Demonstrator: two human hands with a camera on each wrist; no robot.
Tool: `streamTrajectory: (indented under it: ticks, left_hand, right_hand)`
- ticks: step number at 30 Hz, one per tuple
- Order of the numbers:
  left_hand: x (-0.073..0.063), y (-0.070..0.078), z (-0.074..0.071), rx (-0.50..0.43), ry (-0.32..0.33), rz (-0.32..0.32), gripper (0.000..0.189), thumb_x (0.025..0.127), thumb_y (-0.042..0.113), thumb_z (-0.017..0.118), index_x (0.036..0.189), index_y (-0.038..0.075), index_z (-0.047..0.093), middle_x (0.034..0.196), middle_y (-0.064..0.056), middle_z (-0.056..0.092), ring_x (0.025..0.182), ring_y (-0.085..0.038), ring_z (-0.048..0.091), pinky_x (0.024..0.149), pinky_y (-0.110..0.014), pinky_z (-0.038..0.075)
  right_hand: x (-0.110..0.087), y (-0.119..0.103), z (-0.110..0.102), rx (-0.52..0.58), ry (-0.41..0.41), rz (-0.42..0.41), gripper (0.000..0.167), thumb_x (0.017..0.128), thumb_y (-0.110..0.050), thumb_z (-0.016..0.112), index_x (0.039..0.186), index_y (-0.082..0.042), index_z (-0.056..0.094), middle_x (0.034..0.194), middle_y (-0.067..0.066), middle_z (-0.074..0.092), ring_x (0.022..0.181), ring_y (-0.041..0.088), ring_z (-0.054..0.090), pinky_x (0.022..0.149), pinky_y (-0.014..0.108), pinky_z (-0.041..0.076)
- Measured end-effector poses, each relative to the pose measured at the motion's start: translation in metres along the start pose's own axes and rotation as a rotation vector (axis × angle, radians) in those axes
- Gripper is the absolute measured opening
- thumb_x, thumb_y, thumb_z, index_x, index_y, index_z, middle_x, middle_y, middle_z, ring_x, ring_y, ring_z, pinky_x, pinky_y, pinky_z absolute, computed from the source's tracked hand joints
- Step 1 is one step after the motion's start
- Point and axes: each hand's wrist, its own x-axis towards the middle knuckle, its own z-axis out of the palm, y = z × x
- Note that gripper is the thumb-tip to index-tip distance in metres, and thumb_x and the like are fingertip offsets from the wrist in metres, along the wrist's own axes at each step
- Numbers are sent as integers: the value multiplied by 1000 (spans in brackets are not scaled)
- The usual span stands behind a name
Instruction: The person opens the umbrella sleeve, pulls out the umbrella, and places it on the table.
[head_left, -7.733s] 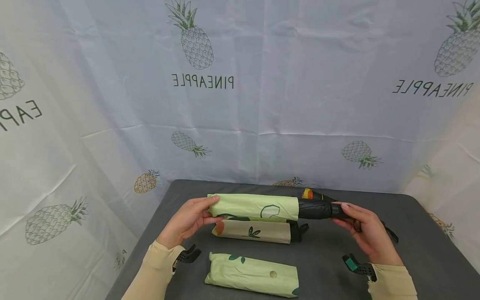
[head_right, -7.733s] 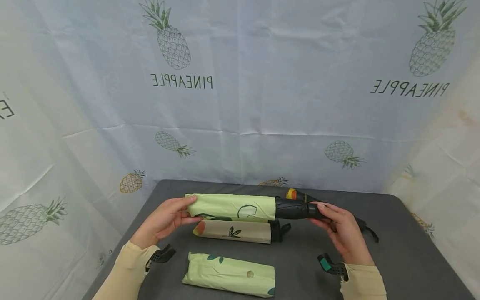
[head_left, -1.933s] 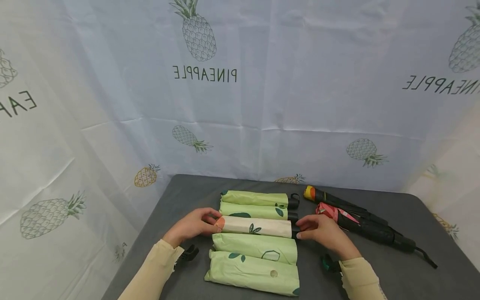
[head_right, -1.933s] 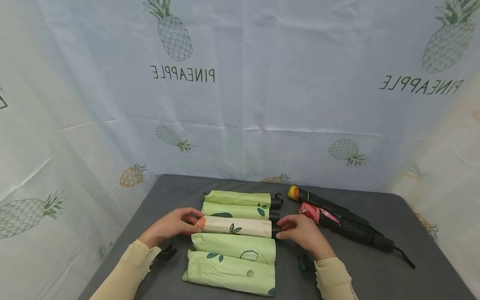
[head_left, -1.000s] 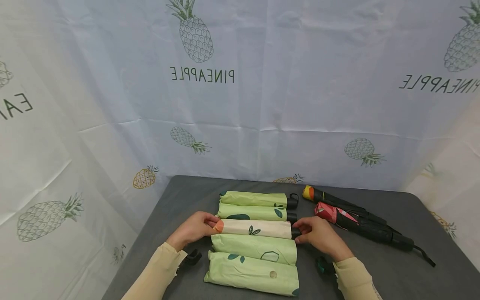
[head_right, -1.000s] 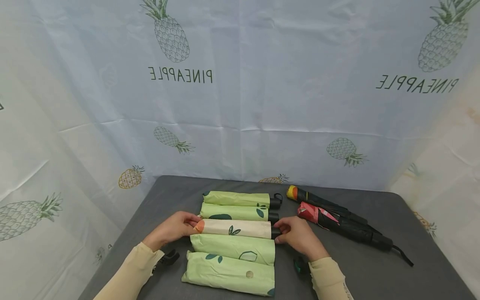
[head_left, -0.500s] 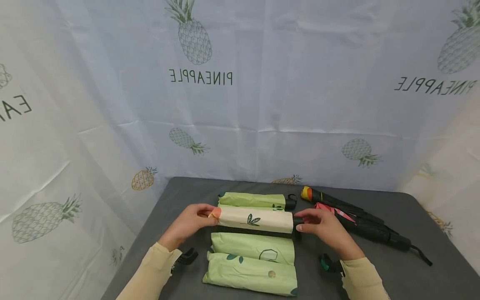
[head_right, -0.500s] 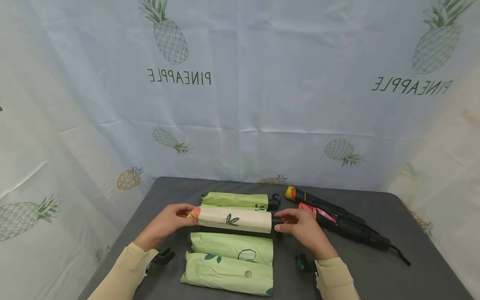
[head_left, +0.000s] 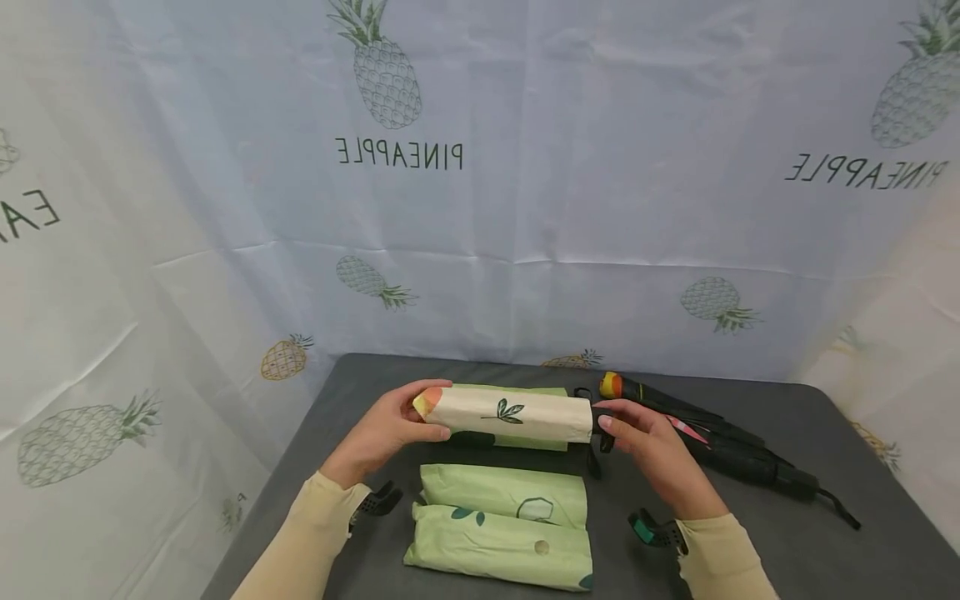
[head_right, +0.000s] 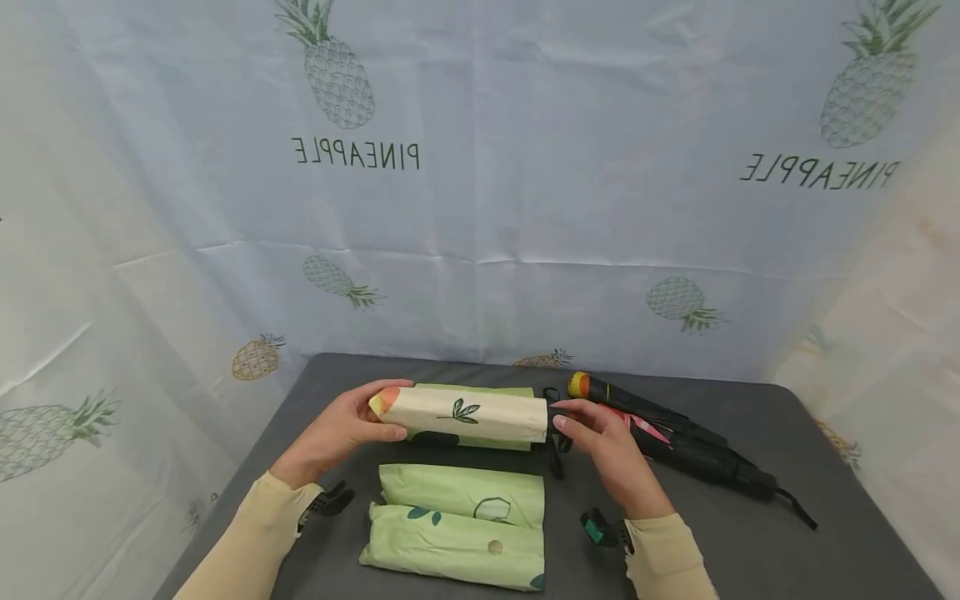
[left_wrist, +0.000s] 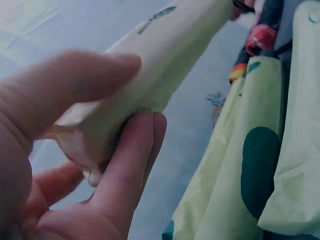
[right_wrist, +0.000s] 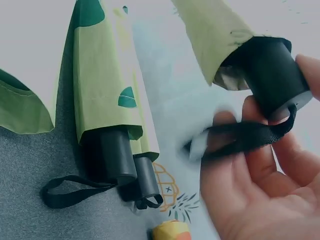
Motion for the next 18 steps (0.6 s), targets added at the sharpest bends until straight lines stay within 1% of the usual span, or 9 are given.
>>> streamTrajectory:
  ticks: [3, 4, 7, 10, 13, 16, 18]
  left_hand:
    - [4, 1, 4, 45, 22, 3, 78, 90, 18, 91, 159, 16, 55, 146, -15, 59, 119, -26, 67, 103, -52, 62]
    - [4, 1, 4, 48, 31, 0, 76, 89, 18, 92, 157, 16, 57, 145, -15, 60, 118, -26, 66, 103, -52, 62]
    - [4, 0, 3, 46, 39, -4, 73, 88, 17, 92, 154, 14, 60, 143, -15, 62, 118, -27, 66, 100, -47, 63]
    - [4, 1, 2, 45, 26, -5, 72, 89, 17, 92, 153, 12, 60, 143, -16, 62, 118, -26, 65, 99, -44, 63]
    - [3, 3, 2, 35, 12, -7, 72, 90, 18, 91, 154, 11, 59, 146, -17, 60, 118, -26, 65, 103, -50, 62]
    - [3, 4, 2, 21, 8, -4, 70, 91, 19, 90, 154, 11, 60, 147, -17, 59, 118, -25, 65, 105, -56, 61]
    - [2, 4, 2, 14, 8, -5, 69, 92, 18, 90, 154, 12, 60, 147, -17, 59, 117, -25, 65, 104, -56, 61]
  right_hand:
    - [-1, 1, 0, 77, -22, -26, 49, 113, -26, 62, 151, 3, 53, 127, -6, 67, 115, 8, 68, 102, 36, 62]
    - [-1, 1, 0, 101, -33, -34, 48, 113, -24, 62, 150, 4, 52, 126, -6, 67, 113, 9, 69, 101, 34, 63]
    - [-1, 0, 2, 140, -62, -53, 45, 113, -20, 62, 148, 6, 51, 123, -6, 70, 111, 11, 70, 98, 30, 64]
    - [-1, -2, 3, 151, -72, -51, 43, 112, -19, 63, 146, 6, 52, 121, -6, 71, 111, 10, 70, 99, 30, 64]
    - [-1, -2, 3, 147, -71, -34, 46, 111, -19, 65, 147, 7, 51, 121, -5, 72, 113, 9, 71, 100, 32, 64]
    - [0, 1, 2, 131, -70, -15, 52, 111, -19, 65, 151, 9, 48, 123, -6, 73, 114, 8, 71, 101, 32, 64]
    - [1, 3, 2, 117, -71, -4, 56, 111, -20, 65, 155, 9, 46, 125, -7, 73, 113, 7, 72, 101, 30, 64]
